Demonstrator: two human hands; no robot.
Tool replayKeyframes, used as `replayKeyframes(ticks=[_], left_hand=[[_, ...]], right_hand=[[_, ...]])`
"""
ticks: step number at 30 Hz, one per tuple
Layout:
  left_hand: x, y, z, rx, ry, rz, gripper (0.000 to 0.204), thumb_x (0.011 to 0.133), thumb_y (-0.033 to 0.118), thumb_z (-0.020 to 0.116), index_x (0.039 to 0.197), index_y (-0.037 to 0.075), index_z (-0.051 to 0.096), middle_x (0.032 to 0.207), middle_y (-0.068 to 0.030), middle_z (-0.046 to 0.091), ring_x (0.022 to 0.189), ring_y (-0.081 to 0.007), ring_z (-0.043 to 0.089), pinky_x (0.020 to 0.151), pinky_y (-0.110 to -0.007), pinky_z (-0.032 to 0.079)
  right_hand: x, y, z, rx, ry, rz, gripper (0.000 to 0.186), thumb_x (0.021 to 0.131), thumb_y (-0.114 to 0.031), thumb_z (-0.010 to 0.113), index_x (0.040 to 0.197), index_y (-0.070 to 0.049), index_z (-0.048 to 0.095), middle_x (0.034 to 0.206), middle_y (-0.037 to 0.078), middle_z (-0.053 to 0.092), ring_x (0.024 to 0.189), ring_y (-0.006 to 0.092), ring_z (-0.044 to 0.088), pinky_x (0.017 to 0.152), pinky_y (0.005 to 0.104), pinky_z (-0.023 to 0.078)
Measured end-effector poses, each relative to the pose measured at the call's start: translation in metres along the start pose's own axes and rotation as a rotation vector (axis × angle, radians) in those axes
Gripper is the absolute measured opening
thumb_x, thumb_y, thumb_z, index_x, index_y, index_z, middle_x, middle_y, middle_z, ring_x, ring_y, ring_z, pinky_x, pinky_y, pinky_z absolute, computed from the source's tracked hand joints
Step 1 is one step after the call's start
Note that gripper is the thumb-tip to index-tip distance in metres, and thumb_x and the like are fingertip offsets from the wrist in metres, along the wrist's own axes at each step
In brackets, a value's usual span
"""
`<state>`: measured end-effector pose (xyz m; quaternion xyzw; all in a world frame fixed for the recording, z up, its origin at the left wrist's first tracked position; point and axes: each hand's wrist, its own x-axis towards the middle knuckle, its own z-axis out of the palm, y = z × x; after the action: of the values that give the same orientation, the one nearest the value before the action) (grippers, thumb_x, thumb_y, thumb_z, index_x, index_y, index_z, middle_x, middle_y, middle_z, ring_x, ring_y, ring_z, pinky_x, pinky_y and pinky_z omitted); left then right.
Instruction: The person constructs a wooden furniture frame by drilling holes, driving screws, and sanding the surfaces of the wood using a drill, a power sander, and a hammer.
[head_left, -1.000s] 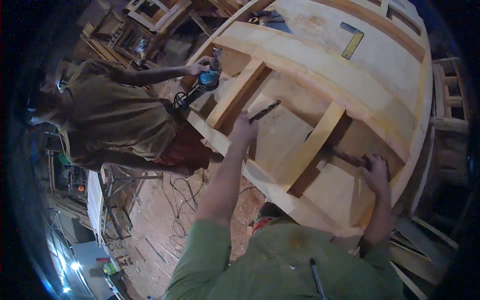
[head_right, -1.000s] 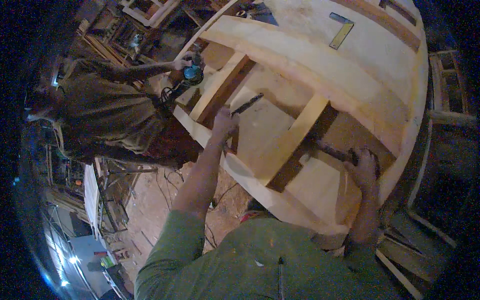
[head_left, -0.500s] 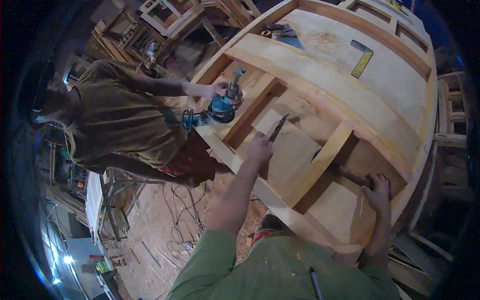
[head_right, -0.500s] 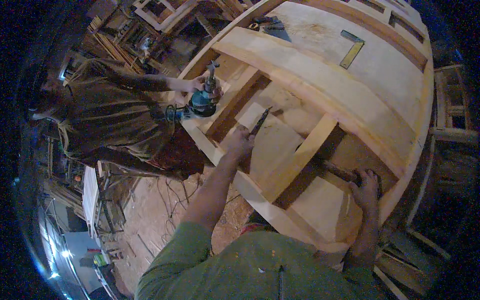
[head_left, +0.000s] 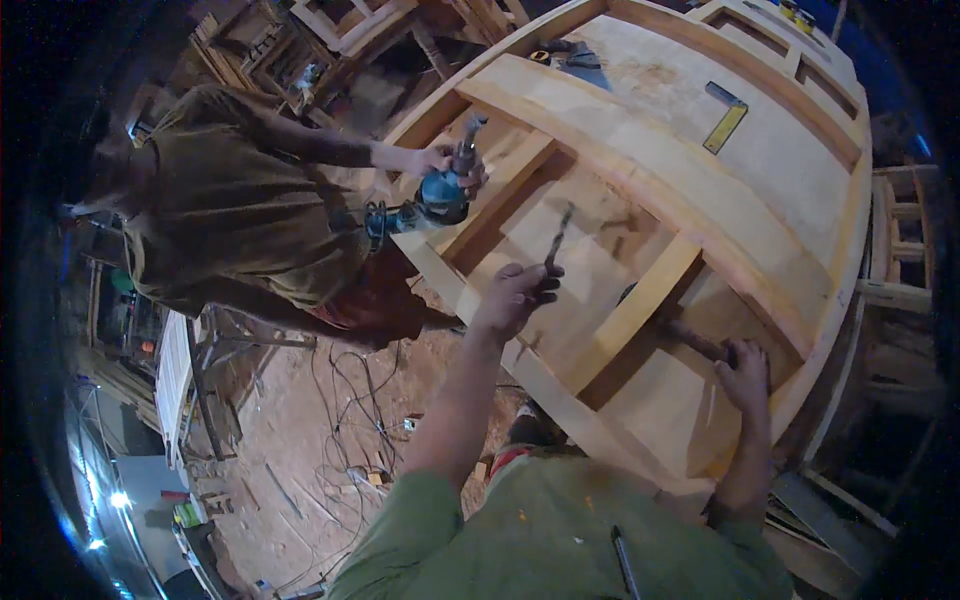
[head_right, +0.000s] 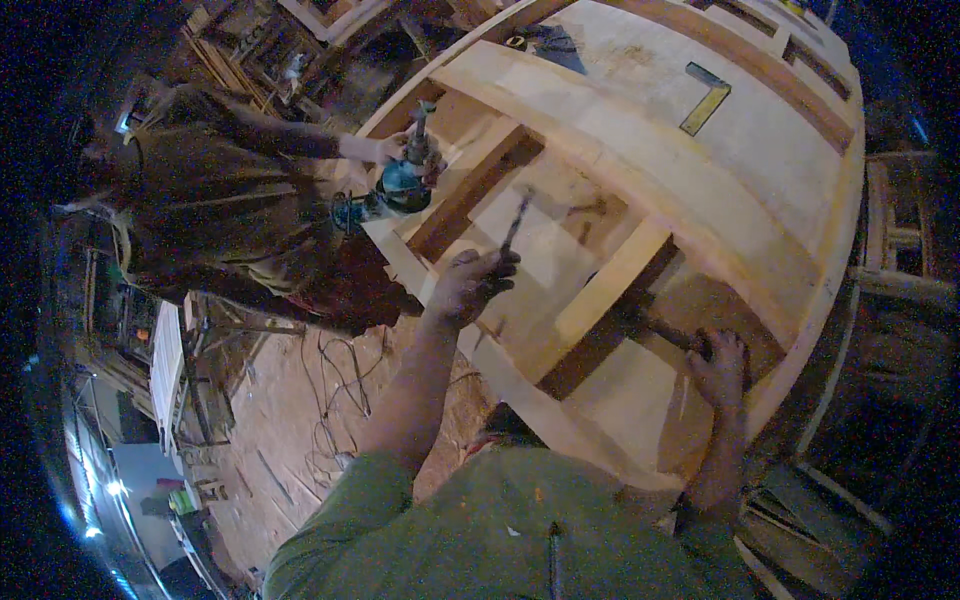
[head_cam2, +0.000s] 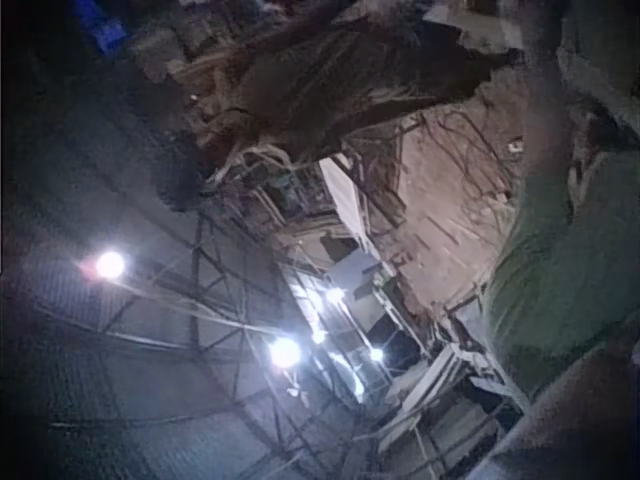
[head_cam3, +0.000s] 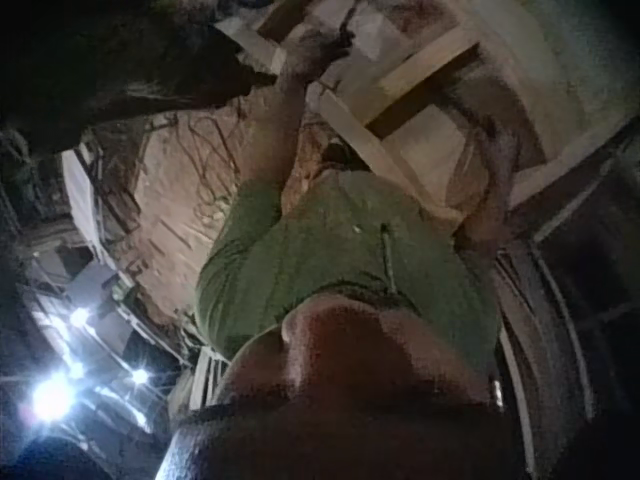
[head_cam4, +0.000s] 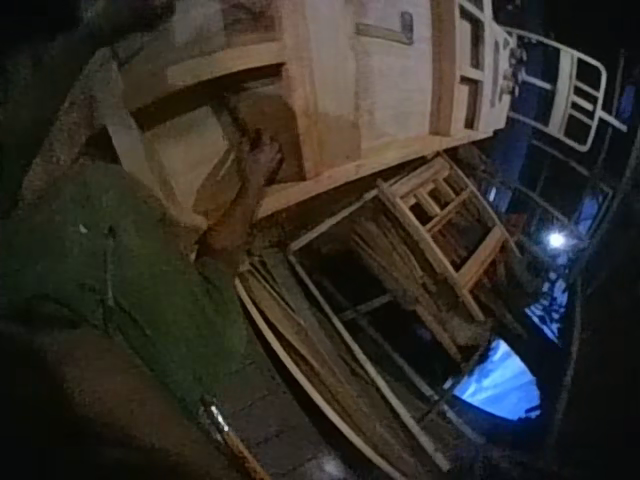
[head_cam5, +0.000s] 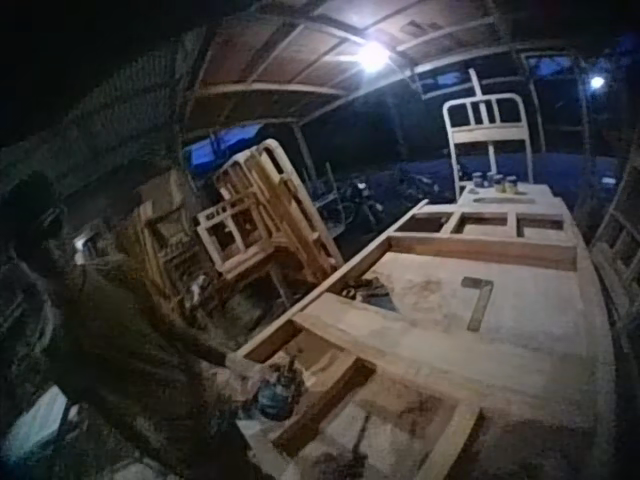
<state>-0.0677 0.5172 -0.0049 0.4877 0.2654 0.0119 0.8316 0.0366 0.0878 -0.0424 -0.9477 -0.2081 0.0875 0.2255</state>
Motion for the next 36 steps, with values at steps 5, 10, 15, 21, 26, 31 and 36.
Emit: replayKeyframes(ticks=[5,10,15,21,26,31,36], left_hand=[[-0.024,0.021,0.000,0.048,-0.093,0.282,0.021,0.092,0.017,0.062,0.104,0.001,0.066,0.112,-0.0099,0.066,0.095,-0.0187,0.062,0.080,-0.033,0.050],[-0.030,-0.003,-0.016,0.283,0.077,0.319,0.026,0.092,0.016,0.063,0.110,-0.002,0.066,0.106,-0.0074,0.067,0.090,-0.0155,0.061,0.079,-0.030,0.049],[-0.030,-0.017,-0.033,0.331,0.047,0.304,0.028,0.091,0.014,0.064,0.111,-0.006,0.064,0.105,-0.0070,0.067,0.088,-0.0144,0.061,0.078,-0.029,0.049],[-0.037,-0.013,-0.034,0.160,-0.008,0.322,0.029,0.087,0.010,0.067,0.111,-0.007,0.063,0.098,-0.0078,0.068,0.085,-0.0150,0.062,0.079,-0.029,0.050],[-0.036,-0.020,-0.032,0.215,0.040,0.366,0.032,0.087,0.005,0.064,0.118,-0.001,0.060,0.101,-0.0074,0.067,0.088,-0.0148,0.062,0.081,-0.029,0.051],[-0.016,-0.062,-0.037,0.350,0.045,0.505,0.013,0.088,0.001,0.061,0.099,0.000,0.065,0.103,-0.0086,0.068,0.088,-0.0169,0.063,0.079,-0.029,0.052],[-0.032,-0.048,-0.011,0.848,0.006,0.751,0.007,0.084,-0.004,0.060,0.082,0.000,0.066,0.111,-0.0178,0.066,0.094,-0.0287,0.065,0.076,-0.032,0.054]], right_hand=[[0.000,0.003,0.005,-0.044,0.066,-0.031,0.042,0.069,-0.020,0.071,0.109,-0.008,0.064,0.105,0.019,0.058,0.103,0.0385,0.053,0.093,0.0470,0.041],[0.003,-0.016,-0.009,-0.036,-0.034,0.014,0.040,0.070,-0.020,0.069,0.107,-0.007,0.065,0.100,0.018,0.060,0.100,0.0367,0.054,0.092,0.0450,0.042],[0.000,-0.009,-0.004,-0.038,0.025,0.023,0.042,0.070,-0.021,0.069,0.109,-0.006,0.065,0.100,0.019,0.059,0.101,0.0368,0.054,0.091,0.0450,0.042],[0.000,-0.003,0.001,-0.065,0.044,0.036,0.043,0.070,-0.021,0.069,0.110,-0.007,0.064,0.102,0.019,0.059,0.100,0.0382,0.054,0.092,0.0455,0.042],[0.000,-0.012,0.005,0.195,0.064,0.115,0.041,0.082,-0.026,0.066,0.117,-0.005,0.062,0.118,0.019,0.059,0.111,0.0332,0.055,0.095,0.0437,0.045],[0.009,-0.100,0.007,0.655,0.056,-0.112,0.038,0.090,-0.019,0.061,0.122,0.001,0.057,0.104,0.010,0.062,0.091,0.0198,0.060,0.081,0.0314,0.049],[0.048,-0.206,0.054,0.925,-0.212,-0.295,0.033,0.090,-0.021,0.061,0.117,-0.001,0.060,0.094,0.013,0.065,0.083,0.0237,0.063,0.075,0.0360,0.050]])
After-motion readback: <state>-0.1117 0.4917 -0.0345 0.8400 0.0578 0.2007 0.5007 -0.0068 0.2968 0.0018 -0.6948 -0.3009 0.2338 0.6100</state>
